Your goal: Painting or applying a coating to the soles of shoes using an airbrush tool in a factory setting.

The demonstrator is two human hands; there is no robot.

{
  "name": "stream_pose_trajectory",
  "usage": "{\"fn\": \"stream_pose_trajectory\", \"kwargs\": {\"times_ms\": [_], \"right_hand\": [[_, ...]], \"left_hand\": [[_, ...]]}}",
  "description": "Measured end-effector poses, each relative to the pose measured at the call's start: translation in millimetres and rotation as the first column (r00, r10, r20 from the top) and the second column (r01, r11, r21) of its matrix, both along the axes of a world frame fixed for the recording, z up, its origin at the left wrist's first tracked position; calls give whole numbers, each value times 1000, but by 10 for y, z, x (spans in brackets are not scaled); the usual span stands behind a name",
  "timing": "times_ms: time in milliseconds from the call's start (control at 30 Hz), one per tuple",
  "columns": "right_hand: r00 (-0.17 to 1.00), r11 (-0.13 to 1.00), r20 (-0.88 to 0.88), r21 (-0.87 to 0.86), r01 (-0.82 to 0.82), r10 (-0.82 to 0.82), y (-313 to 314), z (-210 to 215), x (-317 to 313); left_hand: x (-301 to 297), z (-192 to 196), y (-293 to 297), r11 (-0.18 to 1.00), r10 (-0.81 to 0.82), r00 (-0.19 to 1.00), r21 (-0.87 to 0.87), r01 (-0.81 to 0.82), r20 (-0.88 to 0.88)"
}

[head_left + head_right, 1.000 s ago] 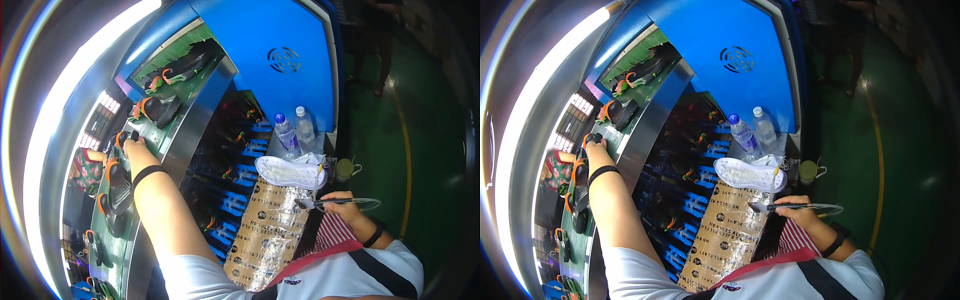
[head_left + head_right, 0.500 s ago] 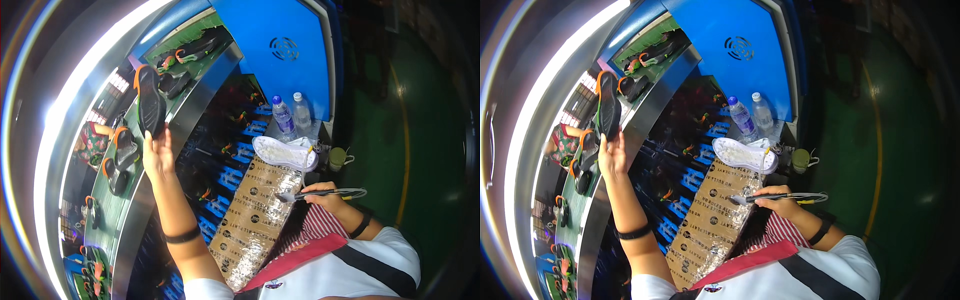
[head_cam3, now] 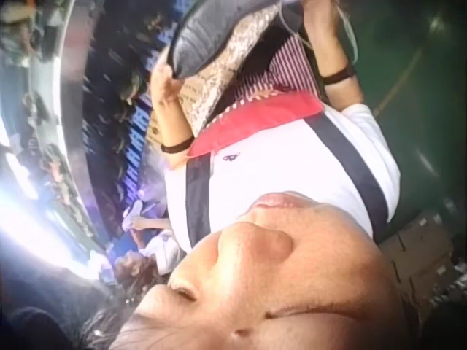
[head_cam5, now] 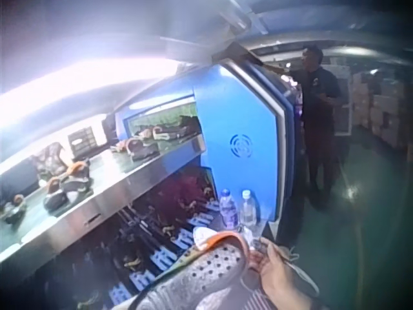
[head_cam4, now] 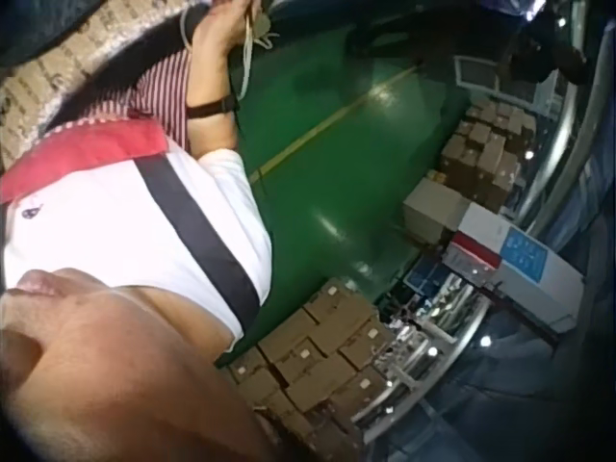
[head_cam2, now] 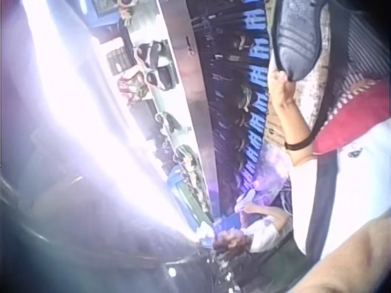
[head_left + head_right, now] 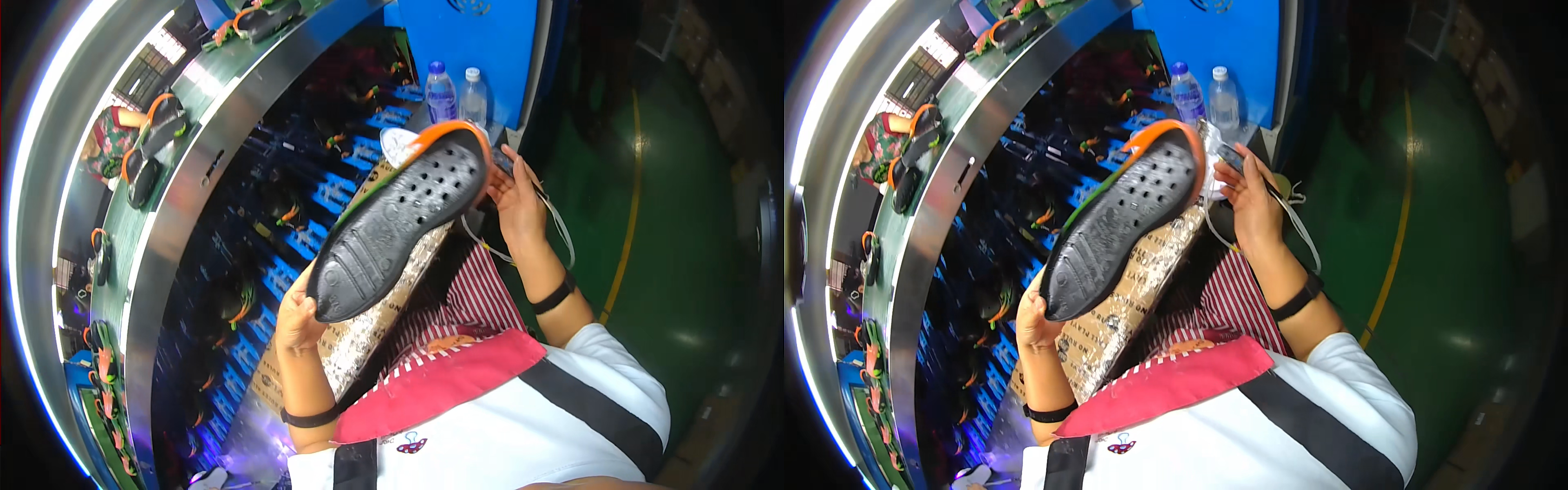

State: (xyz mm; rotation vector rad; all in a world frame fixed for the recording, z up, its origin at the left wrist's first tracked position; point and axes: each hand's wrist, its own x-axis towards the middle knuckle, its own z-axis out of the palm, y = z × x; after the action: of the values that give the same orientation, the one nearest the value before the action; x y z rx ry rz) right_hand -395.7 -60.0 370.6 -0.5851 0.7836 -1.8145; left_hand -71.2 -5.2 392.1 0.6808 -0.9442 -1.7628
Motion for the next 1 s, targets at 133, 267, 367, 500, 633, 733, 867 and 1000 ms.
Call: {"fn": "stream_pose_trajectory", "kwargs": {"times_ms": [133, 267, 367, 500, 633, 733, 867, 1000], "right_hand": [[959, 991, 252, -47, -124, 132, 1, -44, 275], [924, 975, 316, -17, -223, 217, 83, -137, 343], [902, 972, 370, -12, -233, 221, 96, -226, 340], [913, 959, 322, 47, -278, 249, 111, -246, 407], [916, 944, 282, 85, -319, 284, 120, -209, 428], [914, 940, 299, 114, -321, 276, 158, -97, 488], [917, 925, 235, 126, -359, 324, 154, -143, 572], [928, 922, 226, 183, -341, 298, 163, -101, 694]], "left_hand": [[2, -206, 167, 996, -27, 999, 91, 25, 27], [16, -404, 301, 987, 10, 999, 162, -2, -49], [-96, -502, 426, 971, 41, 978, 240, 10, -205], [-403, -580, 550, 808, 282, 857, 588, 30, -431], [-574, -593, 638, 752, 315, 910, 656, -66, -270], [-460, -834, 772, 887, 106, 916, 453, 89, -387], [-552, -709, 921, 985, -74, 997, 157, 71, 17], [-590, -600, 819, 849, -53, 573, 265, 457, -818]]}}
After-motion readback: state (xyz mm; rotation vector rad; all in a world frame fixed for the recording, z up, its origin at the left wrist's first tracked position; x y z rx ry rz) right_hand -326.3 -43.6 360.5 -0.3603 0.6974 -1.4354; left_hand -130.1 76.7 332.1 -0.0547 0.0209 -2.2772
